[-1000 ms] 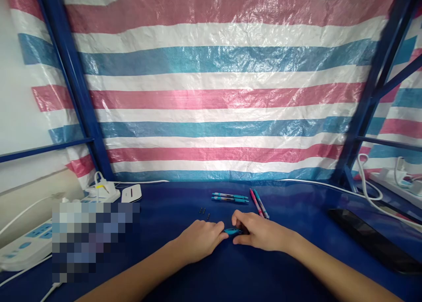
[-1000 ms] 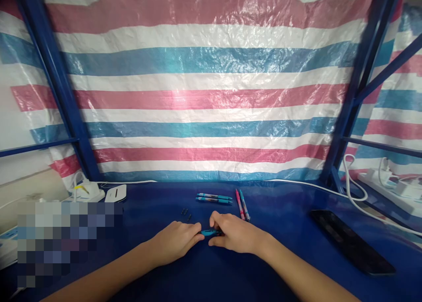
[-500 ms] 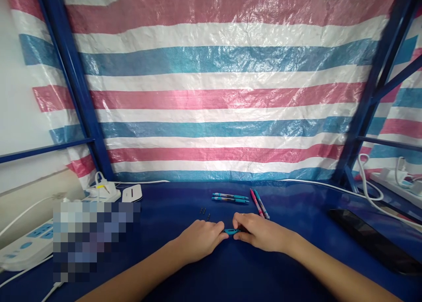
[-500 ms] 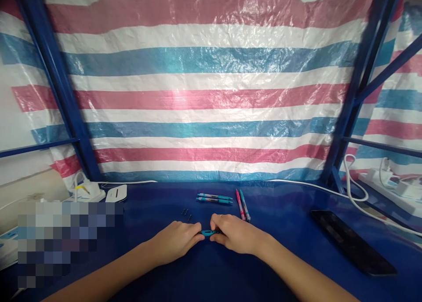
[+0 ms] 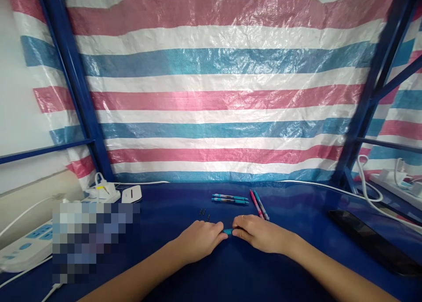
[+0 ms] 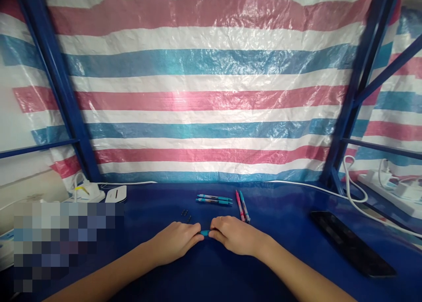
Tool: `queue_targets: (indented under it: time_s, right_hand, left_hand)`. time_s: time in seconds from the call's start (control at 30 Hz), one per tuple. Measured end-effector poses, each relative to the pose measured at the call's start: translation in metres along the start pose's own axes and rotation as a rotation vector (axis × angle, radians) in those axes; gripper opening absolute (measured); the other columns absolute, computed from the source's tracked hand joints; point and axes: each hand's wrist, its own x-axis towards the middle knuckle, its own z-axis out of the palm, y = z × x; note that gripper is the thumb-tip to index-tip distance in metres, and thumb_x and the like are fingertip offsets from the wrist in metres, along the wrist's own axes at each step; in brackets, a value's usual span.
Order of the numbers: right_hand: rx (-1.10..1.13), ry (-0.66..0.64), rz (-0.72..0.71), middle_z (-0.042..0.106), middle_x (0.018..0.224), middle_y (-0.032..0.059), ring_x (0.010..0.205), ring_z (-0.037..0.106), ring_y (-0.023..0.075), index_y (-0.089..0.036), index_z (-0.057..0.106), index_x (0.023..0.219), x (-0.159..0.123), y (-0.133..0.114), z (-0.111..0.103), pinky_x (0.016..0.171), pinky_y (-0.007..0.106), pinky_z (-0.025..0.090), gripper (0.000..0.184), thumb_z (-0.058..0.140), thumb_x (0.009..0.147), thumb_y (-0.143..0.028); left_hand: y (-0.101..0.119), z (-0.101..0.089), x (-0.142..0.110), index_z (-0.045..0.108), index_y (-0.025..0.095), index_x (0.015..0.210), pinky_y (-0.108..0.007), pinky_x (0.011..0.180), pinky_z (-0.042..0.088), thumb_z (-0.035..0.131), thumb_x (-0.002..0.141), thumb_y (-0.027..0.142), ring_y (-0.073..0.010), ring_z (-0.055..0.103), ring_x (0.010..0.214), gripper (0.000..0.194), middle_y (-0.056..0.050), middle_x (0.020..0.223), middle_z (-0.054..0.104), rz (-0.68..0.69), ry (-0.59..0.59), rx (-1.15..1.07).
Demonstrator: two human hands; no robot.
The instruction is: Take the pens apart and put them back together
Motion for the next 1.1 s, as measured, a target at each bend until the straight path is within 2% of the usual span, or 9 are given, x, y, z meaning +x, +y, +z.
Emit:
queue_targets:
  time_s: [0.1, 0.2, 0.3, 0.4, 0.5, 0.6, 0.73, 1.1]
  right_hand:
    - [0.016, -0.001, 0.016, 0.062, 0.093, 0.0025, 0.085, 0.060, 0.0188, -0.022, 0.052, 0.099, -0.0007, -0.0002, -0.0003, 0.076, 0.029, 0.045, 0.010, 0.048, 0.099, -0.031]
    - [0.026, -0.010, 0.038, 0.061, 0.091, 0.0007, 0.082, 0.060, 0.0179, -0.023, 0.049, 0.102, -0.0015, 0.0016, 0.0001, 0.071, 0.027, 0.044, 0.014, 0.058, 0.093, -0.027]
    - [0.002, -0.007, 0.021, 0.062, 0.092, 0.0021, 0.083, 0.060, 0.0180, -0.022, 0.050, 0.097, -0.0010, 0.0024, 0.0008, 0.074, 0.028, 0.044, 0.004, 0.050, 0.098, -0.026]
    - [-0.014, -0.006, 0.005, 0.062, 0.093, 0.0030, 0.084, 0.060, 0.0185, -0.021, 0.052, 0.092, -0.0003, 0.0009, 0.0002, 0.075, 0.029, 0.043, 0.017, 0.041, 0.102, -0.029]
    - [0.014, -0.006, 0.025, 0.061, 0.090, 0.0013, 0.082, 0.060, 0.0183, -0.022, 0.050, 0.100, -0.0010, 0.0002, -0.0007, 0.073, 0.028, 0.043, 0.010, 0.050, 0.099, -0.032]
    - [0.021, -0.009, 0.036, 0.059, 0.086, -0.0005, 0.078, 0.058, 0.0175, -0.023, 0.047, 0.102, -0.0023, 0.0020, 0.0001, 0.069, 0.026, 0.042, 0.015, 0.057, 0.094, -0.029]
    - [0.009, 0.001, 0.007, 0.059, 0.089, 0.0003, 0.079, 0.058, 0.0168, -0.023, 0.045, 0.095, -0.0029, 0.0034, 0.0020, 0.070, 0.027, 0.041, 0.005, 0.049, 0.097, -0.023]
    - [-0.008, -0.009, 0.031, 0.056, 0.082, -0.0006, 0.072, 0.055, 0.0168, -0.023, 0.040, 0.088, -0.0013, -0.0018, 0.0001, 0.064, 0.027, 0.038, 0.013, 0.044, 0.100, -0.027]
  left_hand:
    - [0.0000, -0.0005, -0.0003, 0.055, 0.020, 0.091, -0.026, 0.056, 0.045, 0.037, 0.103, 0.037, -0.0237, 0.069, 0.067, 0.028, -0.003, 0.075, 0.067, 0.000, 0.006, -0.005]
    - [0.0010, -0.0025, -0.0003, 0.055, 0.020, 0.091, -0.027, 0.056, 0.044, 0.038, 0.103, 0.036, -0.0242, 0.069, 0.067, 0.027, -0.003, 0.076, 0.067, -0.002, -0.005, -0.001]
    - [0.0023, -0.0054, -0.0002, 0.055, 0.019, 0.091, -0.027, 0.057, 0.044, 0.040, 0.103, 0.036, -0.0251, 0.069, 0.069, 0.026, -0.004, 0.077, 0.068, -0.011, -0.029, 0.000]
    - [0.0027, -0.0074, -0.0003, 0.056, 0.019, 0.092, -0.027, 0.057, 0.044, 0.040, 0.104, 0.035, -0.0255, 0.069, 0.070, 0.026, -0.004, 0.078, 0.069, -0.013, -0.035, -0.002]
    - [0.0022, -0.0072, -0.0003, 0.056, 0.019, 0.093, -0.028, 0.055, 0.043, 0.039, 0.104, 0.035, -0.0258, 0.069, 0.069, 0.026, -0.004, 0.078, 0.069, -0.005, -0.040, 0.001]
    - [0.0014, -0.0057, -0.0001, 0.056, 0.019, 0.093, -0.027, 0.054, 0.043, 0.038, 0.104, 0.035, -0.0253, 0.069, 0.067, 0.027, -0.004, 0.078, 0.069, 0.001, -0.038, 0.015]
    - [0.0006, -0.0033, 0.0002, 0.055, 0.019, 0.091, -0.026, 0.054, 0.043, 0.038, 0.104, 0.036, -0.0240, 0.068, 0.066, 0.027, -0.003, 0.076, 0.068, 0.004, -0.027, 0.026]
    - [-0.0004, -0.0032, 0.0003, 0.055, 0.019, 0.089, -0.027, 0.052, 0.040, 0.038, 0.104, 0.036, -0.0251, 0.068, 0.065, 0.028, -0.002, 0.073, 0.066, 0.005, -0.009, 0.018]
